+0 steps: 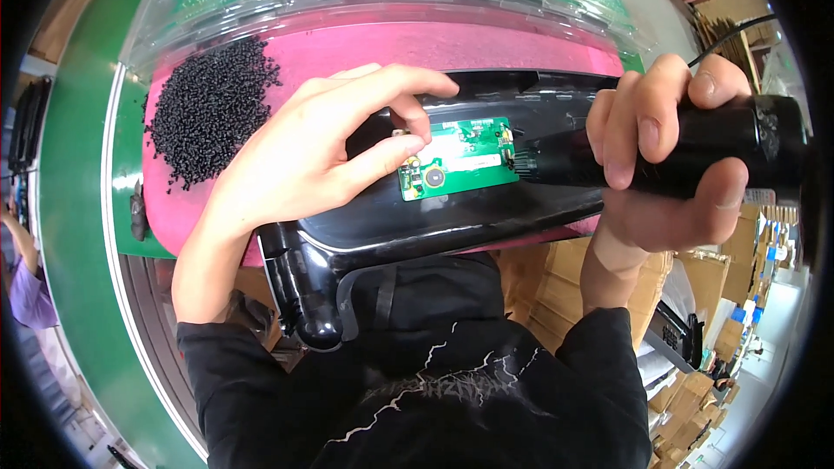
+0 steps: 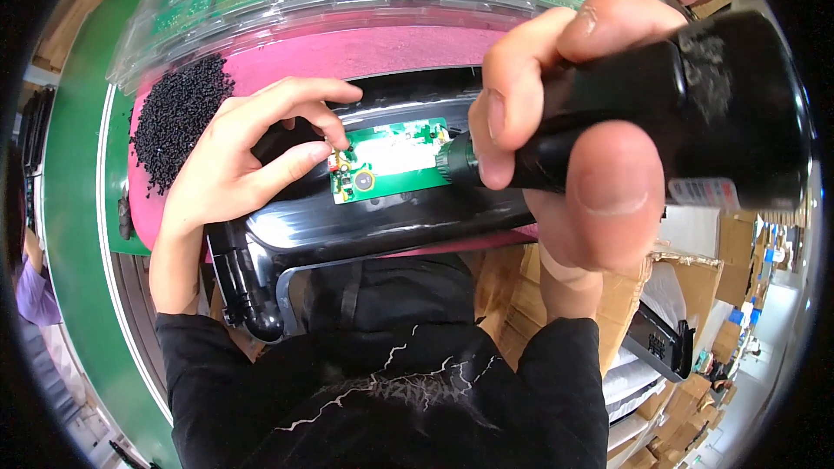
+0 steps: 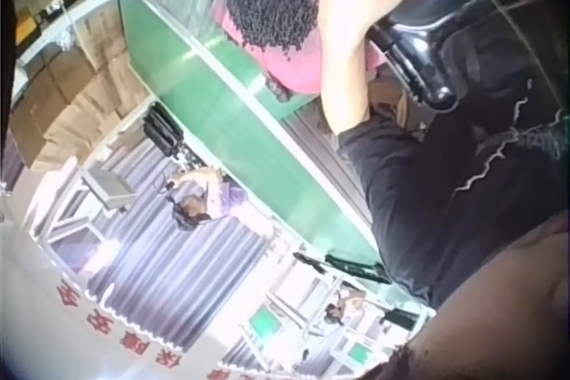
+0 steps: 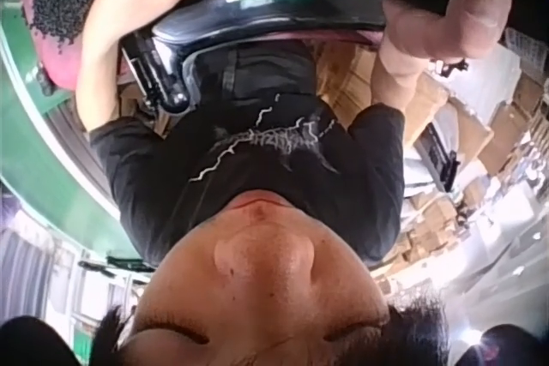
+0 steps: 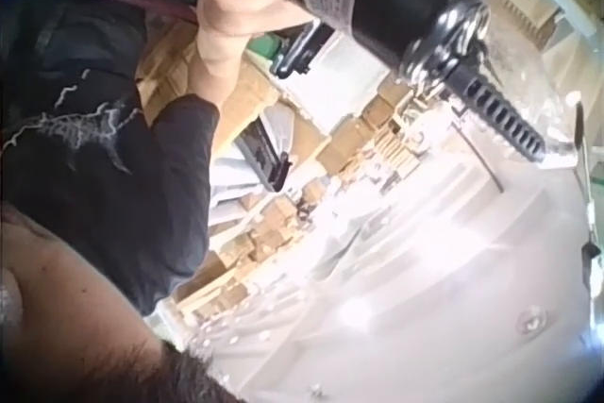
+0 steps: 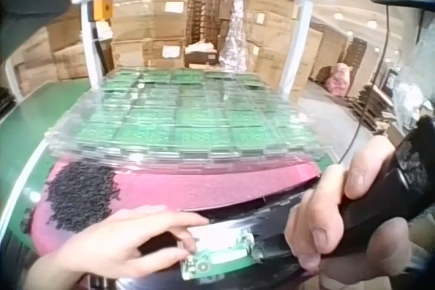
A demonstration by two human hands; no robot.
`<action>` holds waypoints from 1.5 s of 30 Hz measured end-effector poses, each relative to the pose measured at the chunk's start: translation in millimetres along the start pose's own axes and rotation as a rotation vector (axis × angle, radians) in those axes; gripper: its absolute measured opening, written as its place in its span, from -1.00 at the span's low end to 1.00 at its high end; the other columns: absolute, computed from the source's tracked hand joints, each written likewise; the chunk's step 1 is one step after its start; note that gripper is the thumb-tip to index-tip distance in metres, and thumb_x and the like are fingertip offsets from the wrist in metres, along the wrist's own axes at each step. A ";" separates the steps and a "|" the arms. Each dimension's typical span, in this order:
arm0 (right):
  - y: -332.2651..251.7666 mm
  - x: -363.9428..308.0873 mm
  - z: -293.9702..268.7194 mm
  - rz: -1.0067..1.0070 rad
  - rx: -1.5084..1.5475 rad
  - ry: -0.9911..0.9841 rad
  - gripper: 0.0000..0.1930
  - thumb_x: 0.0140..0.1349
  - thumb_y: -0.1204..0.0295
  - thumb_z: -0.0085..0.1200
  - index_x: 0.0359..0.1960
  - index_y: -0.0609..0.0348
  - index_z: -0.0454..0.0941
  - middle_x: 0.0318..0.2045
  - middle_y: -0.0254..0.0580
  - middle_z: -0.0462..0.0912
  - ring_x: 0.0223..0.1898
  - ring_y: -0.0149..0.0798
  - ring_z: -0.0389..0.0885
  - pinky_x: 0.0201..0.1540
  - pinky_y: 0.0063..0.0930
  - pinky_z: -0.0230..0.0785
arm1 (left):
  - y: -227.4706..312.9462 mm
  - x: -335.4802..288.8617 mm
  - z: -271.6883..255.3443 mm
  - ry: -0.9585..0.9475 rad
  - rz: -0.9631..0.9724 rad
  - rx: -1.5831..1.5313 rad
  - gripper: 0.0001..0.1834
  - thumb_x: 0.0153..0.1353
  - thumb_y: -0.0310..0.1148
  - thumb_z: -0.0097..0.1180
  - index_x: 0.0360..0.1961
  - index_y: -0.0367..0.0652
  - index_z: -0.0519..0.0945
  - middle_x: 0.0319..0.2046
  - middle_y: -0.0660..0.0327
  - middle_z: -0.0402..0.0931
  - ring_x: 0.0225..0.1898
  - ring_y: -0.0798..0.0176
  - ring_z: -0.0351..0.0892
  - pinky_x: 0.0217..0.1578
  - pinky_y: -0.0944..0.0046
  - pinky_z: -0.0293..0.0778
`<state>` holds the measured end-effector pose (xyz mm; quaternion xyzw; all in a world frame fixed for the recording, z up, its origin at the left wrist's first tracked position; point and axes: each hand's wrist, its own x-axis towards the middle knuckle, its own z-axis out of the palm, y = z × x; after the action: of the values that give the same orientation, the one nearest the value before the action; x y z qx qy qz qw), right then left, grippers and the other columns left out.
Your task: The recorder is assembling electronic components by placing a PCB into a plastic housing and securing it with an electric screwdriver.
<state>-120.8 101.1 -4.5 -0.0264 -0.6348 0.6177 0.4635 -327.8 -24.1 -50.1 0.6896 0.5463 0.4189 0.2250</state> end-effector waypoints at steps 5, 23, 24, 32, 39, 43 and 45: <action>1.5 5.2 -8.3 -0.007 0.051 -0.090 -0.51 0.27 0.01 0.03 -0.01 0.14 0.31 -0.45 -0.31 0.43 -0.66 -0.47 0.28 -0.57 -0.53 0.17 | -0.1 1.8 -0.7 -0.021 0.071 0.091 -0.63 0.11 -0.52 0.17 -0.01 -0.25 0.57 -0.34 0.14 0.64 -0.23 0.18 0.62 -0.12 0.22 0.50; 7.9 6.9 -15.4 -0.058 0.174 -0.211 -0.52 0.28 0.02 0.02 0.00 0.13 0.30 -0.43 -0.31 0.44 -0.66 -0.50 0.30 -0.56 -0.58 0.19 | 1.8 1.2 1.5 -0.031 0.070 0.105 -0.70 0.08 -0.55 0.18 -0.11 -0.29 0.60 -0.36 0.13 0.62 -0.24 0.15 0.61 -0.16 0.22 0.51; 7.1 5.6 -11.8 -0.038 0.133 -0.165 -0.51 0.27 0.01 0.03 0.00 0.13 0.30 -0.44 -0.32 0.43 -0.66 -0.50 0.30 -0.56 -0.57 0.19 | 1.6 1.2 1.5 -0.032 0.069 0.104 -0.70 0.08 -0.55 0.18 -0.11 -0.29 0.60 -0.36 0.13 0.62 -0.24 0.15 0.61 -0.16 0.22 0.51; 12.6 14.5 -14.1 -0.050 0.168 -0.260 -0.51 0.25 -0.02 0.04 -0.04 0.11 0.31 -0.49 -0.35 0.41 -0.67 -0.50 0.28 -0.55 -0.57 0.19 | -1.1 3.3 -12.6 0.167 0.133 0.186 -0.81 0.11 -0.58 0.14 -0.21 -0.31 0.63 -0.38 0.15 0.62 -0.33 0.26 0.59 -0.31 0.34 0.41; 0.3 40.5 -37.6 0.349 0.231 0.285 -0.71 0.31 0.28 0.10 -0.10 0.18 0.34 -0.32 -0.23 0.52 -0.46 -0.38 0.43 -0.29 -0.49 0.32 | -14.2 2.3 -18.3 0.135 -0.148 0.387 -0.76 0.18 -0.37 0.15 -0.16 -0.27 0.59 -0.37 0.05 0.57 -0.27 0.00 0.59 -0.17 0.11 0.49; 2.7 46.9 -77.2 0.440 0.562 0.655 -0.63 0.15 0.53 0.21 -0.10 0.27 0.27 -0.14 -0.08 0.33 0.06 -0.12 0.37 0.17 -0.06 0.36 | -21.1 -1.2 -15.4 0.057 -0.081 0.470 -0.77 0.17 -0.35 0.15 -0.23 -0.31 0.61 -0.30 -0.02 0.59 -0.18 -0.10 0.58 -0.11 0.06 0.50; -12.9 32.4 -56.0 0.320 0.455 0.607 -0.61 0.12 0.60 0.18 -0.09 0.24 0.24 -0.07 -0.09 0.24 0.16 -0.07 0.27 0.33 0.07 0.19 | -20.1 -6.3 -15.4 0.073 -0.125 0.500 -0.78 0.17 -0.34 0.15 -0.28 -0.30 0.61 -0.32 -0.02 0.59 -0.17 -0.10 0.58 -0.12 0.06 0.50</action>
<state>-97.5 160.3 13.2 -0.2028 -0.3043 0.7706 0.5219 -352.2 -26.2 -59.2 0.6730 0.6821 0.2809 0.0533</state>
